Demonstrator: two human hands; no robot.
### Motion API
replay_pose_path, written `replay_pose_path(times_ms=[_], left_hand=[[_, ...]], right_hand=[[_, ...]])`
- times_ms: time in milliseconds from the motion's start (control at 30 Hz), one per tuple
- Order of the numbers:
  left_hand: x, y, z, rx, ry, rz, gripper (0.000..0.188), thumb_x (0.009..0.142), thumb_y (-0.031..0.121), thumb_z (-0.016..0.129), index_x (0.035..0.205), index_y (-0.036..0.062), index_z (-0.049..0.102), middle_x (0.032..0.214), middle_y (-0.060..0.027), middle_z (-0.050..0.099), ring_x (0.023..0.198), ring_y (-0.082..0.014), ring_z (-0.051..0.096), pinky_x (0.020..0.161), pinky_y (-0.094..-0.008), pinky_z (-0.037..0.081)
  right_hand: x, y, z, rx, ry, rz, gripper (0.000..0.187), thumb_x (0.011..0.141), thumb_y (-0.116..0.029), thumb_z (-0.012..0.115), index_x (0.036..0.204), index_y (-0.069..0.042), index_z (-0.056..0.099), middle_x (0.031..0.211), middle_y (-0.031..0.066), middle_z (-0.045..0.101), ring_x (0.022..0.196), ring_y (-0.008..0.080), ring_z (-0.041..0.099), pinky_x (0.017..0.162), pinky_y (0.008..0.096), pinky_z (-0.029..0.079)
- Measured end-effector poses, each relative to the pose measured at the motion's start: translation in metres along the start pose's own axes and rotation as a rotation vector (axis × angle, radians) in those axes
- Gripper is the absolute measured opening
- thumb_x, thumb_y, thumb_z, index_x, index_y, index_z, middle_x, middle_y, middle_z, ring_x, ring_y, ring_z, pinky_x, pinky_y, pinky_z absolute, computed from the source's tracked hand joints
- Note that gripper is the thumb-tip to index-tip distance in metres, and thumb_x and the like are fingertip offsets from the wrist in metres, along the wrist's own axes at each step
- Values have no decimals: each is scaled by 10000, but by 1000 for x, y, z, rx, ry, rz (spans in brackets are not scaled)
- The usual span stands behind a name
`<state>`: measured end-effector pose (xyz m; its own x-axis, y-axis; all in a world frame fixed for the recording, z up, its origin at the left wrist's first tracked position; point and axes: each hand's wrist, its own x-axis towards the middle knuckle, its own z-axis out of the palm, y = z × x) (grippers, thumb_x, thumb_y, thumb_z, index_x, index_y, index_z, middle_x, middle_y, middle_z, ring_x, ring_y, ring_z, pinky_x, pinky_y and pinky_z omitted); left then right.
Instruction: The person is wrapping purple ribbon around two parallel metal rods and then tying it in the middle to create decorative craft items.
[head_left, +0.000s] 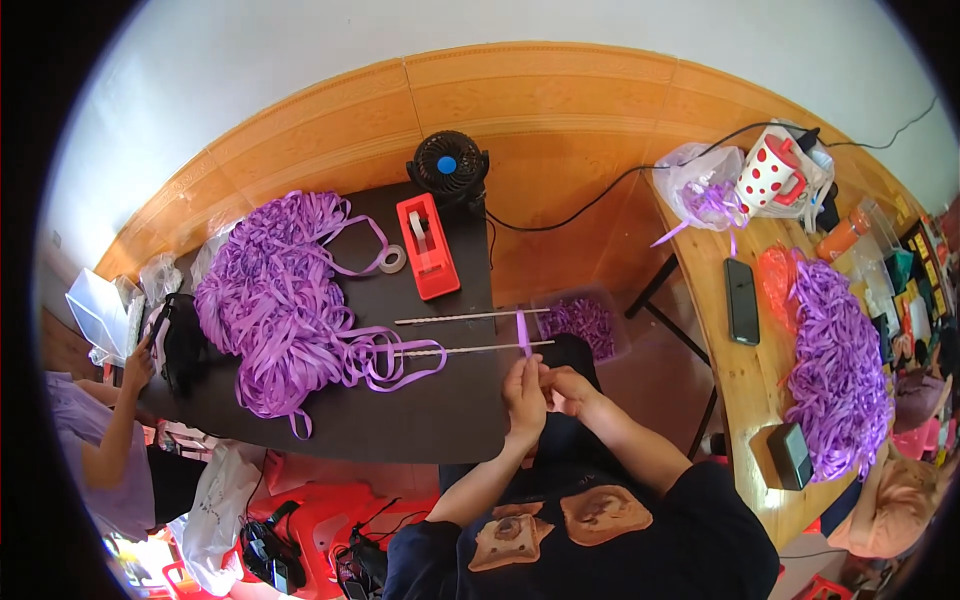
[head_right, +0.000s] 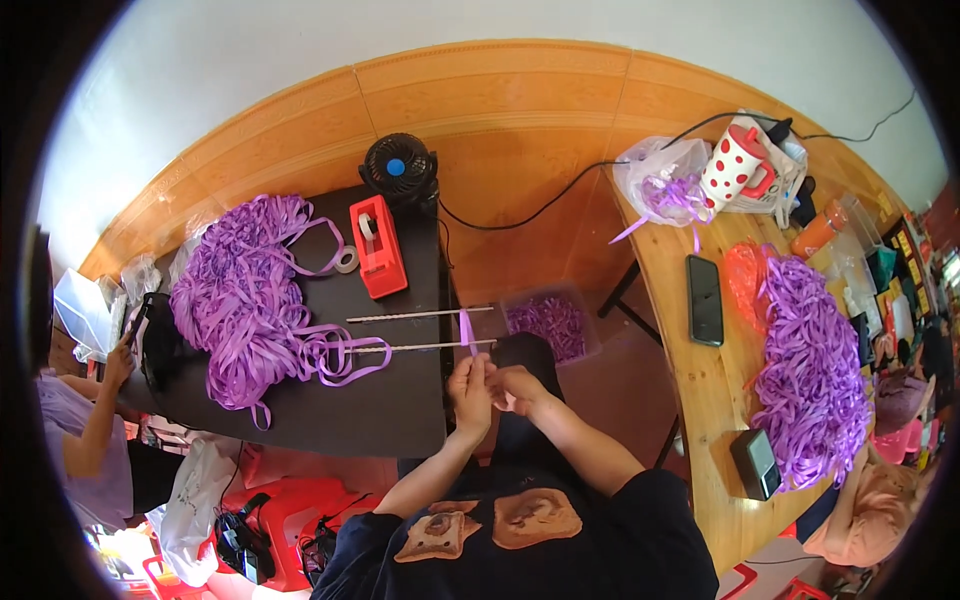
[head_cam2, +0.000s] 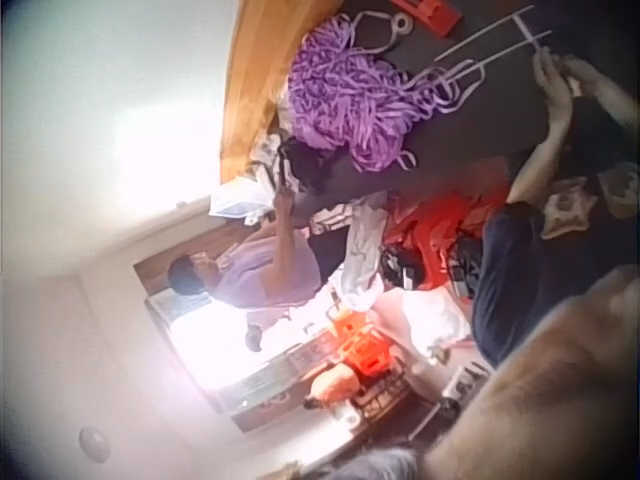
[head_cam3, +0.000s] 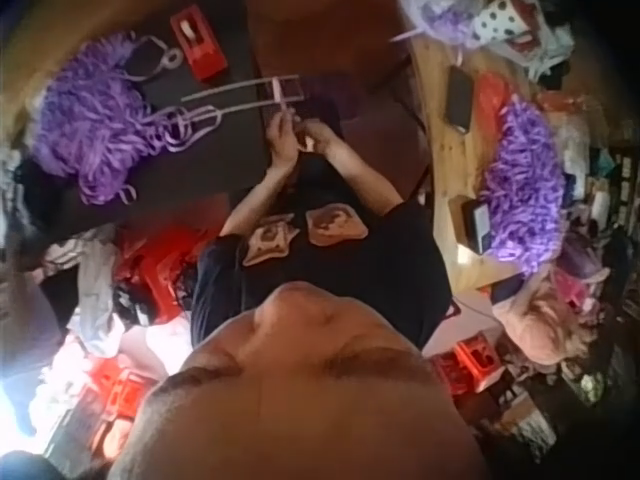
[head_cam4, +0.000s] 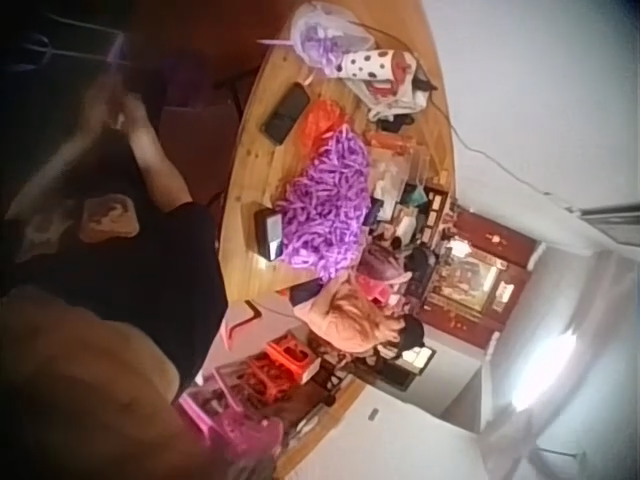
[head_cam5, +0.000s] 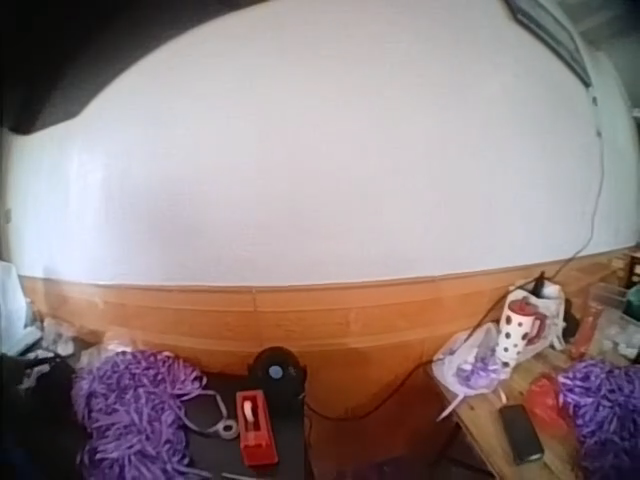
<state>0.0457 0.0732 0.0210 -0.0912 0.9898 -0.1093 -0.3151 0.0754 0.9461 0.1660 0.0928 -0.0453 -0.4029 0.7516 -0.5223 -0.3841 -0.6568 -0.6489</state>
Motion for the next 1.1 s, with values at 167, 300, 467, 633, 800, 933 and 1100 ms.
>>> replay_pose_path(times_ms=[167,300,467,633,800,933,1100], left_hand=[[-49,1,-20,144,-57,-86,226,965,205,510,1009,13,621,803,-34,630,760,-88,575,756,-228,450],[-63,-1,-47,-12,-137,-235,219,963,206,517,1025,29,631,838,-39,648,753,-91,564,744,-218,441],[-70,15,-61,20,-219,-343,240,962,244,518,1019,42,635,845,-24,651,731,-65,543,678,-194,432],[-75,28,-70,54,-274,-452,246,955,273,530,1004,59,642,843,-8,656,693,-39,538,586,-168,418],[-81,35,-76,125,-323,-389,257,946,299,547,933,64,650,772,0,656,651,-40,549,569,-171,417],[-85,43,-74,121,-312,-371,261,943,301,551,908,64,653,759,0,653,645,-43,550,570,-171,414],[-87,42,-75,57,-324,-359,245,937,290,565,914,64,657,755,0,650,655,-46,554,581,-179,400]], right_hand=[[-27,14,-13,-814,470,-457,177,837,-183,676,810,-9,679,679,27,644,617,108,580,545,240,438],[-54,-16,31,-416,222,-593,147,853,-119,648,842,25,675,763,44,659,680,88,571,612,235,450],[-69,-20,77,-374,85,-546,131,845,-100,664,811,27,670,705,-3,626,679,44,522,590,207,414],[-69,-14,83,-338,74,-597,120,840,-85,660,798,27,663,710,-9,618,684,37,514,607,203,411],[-82,-22,87,-860,293,-994,66,770,-10,648,836,-9,646,777,33,606,747,133,561,674,282,410],[-95,-34,90,-1616,491,-1625,319,626,-62,657,944,-85,662,961,45,588,864,226,569,744,351,387],[-90,-32,90,-1800,356,-1800,285,684,-192,613,941,-91,683,1015,50,599,959,206,555,789,347,394]])
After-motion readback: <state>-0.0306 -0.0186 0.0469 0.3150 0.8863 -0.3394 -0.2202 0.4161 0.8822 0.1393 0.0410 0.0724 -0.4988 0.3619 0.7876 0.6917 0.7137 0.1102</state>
